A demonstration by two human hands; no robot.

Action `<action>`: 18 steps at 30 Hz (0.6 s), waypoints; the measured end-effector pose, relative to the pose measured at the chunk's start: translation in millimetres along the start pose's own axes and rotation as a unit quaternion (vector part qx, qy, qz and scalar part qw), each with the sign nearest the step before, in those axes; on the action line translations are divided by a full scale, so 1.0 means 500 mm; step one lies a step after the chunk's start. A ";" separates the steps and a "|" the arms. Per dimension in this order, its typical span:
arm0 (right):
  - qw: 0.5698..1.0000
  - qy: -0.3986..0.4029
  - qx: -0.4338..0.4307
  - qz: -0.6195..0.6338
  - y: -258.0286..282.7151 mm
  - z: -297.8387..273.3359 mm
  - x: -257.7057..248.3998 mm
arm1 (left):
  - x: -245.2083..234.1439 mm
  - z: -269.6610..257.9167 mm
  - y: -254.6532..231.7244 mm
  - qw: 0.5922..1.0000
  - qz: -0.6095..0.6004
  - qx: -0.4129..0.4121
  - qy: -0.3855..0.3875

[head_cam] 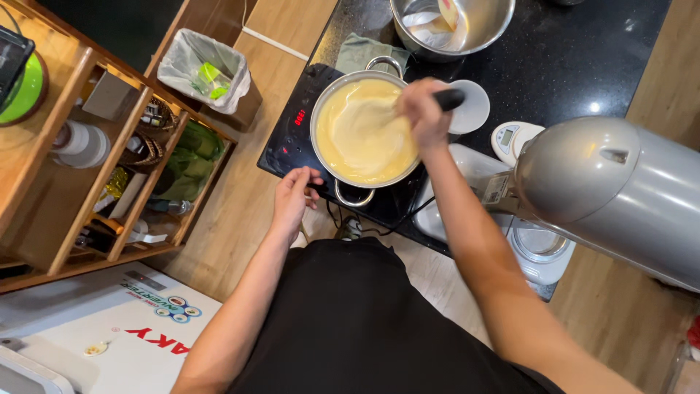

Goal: The person whisks a yellow custard mixture in a pot on an induction cooktop. They hold the pot handle with the left hand and whisk continuously with the right hand. The mixture thickens over time.

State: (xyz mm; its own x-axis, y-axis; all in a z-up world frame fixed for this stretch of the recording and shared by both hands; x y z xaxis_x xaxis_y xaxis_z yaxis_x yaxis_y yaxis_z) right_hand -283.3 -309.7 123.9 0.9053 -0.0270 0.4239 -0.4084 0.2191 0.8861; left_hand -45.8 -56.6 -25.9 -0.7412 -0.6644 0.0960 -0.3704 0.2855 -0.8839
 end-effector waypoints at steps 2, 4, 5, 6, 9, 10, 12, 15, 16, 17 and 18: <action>0.999 0.008 0.032 -0.028 0.021 0.000 -0.006 | -0.002 -0.003 -0.005 1.000 0.001 -0.002 -0.003; 0.996 0.018 0.069 -0.059 0.029 0.008 -0.012 | -0.010 -0.010 -0.002 1.000 0.001 -0.008 -0.009; 0.999 0.011 0.027 -0.025 0.050 0.021 -0.016 | -0.016 -0.015 -0.002 1.000 -0.002 -0.006 -0.016; 1.000 0.003 -0.020 0.009 0.075 0.040 -0.020 | -0.015 -0.011 -0.009 1.000 -0.005 -0.001 -0.019; 0.994 0.068 0.080 0.040 0.010 -0.044 0.035 | -0.012 -0.007 0.003 1.000 -0.006 -0.007 -0.020; 0.994 0.069 0.080 0.040 0.039 -0.021 0.028 | -0.008 -0.005 -0.001 1.000 -0.008 -0.006 -0.021; 0.996 0.058 0.028 -0.066 0.104 0.018 0.005 | -0.006 -0.009 -0.001 1.000 -0.005 -0.005 -0.020; 0.994 -0.055 0.028 0.090 0.012 0.032 -0.043 | 0.002 -0.041 -0.059 0.999 0.013 -0.041 -0.030; 0.994 -0.057 0.027 0.091 0.019 0.019 -0.044 | 0.004 -0.039 -0.060 0.999 0.014 -0.040 -0.028; 0.990 0.046 0.112 0.079 0.001 -0.003 -0.010 | 0.009 -0.037 -0.061 0.999 0.018 -0.040 -0.017; 0.967 0.151 0.195 0.063 -0.015 -0.032 0.020 | 0.017 -0.037 -0.058 0.999 0.019 -0.040 -0.007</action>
State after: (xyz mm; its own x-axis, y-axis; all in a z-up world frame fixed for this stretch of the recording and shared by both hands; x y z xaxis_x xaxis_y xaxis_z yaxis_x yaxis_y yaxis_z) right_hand -269.1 -295.9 118.3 0.8140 0.2744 0.5120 -0.4783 -0.1835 0.8588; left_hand -51.5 -57.7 9.1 -0.7476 -0.6617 0.0561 -0.3867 0.3651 -0.8469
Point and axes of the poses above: each hand's wrist, its own z-axis towards the middle knuckle, its own x-axis out of the palm, y = z × x, the point moved 8 cm from there along z, towards the middle knuckle, and after that the axes turned 10 degrees about -y, right-handed, at the moved point
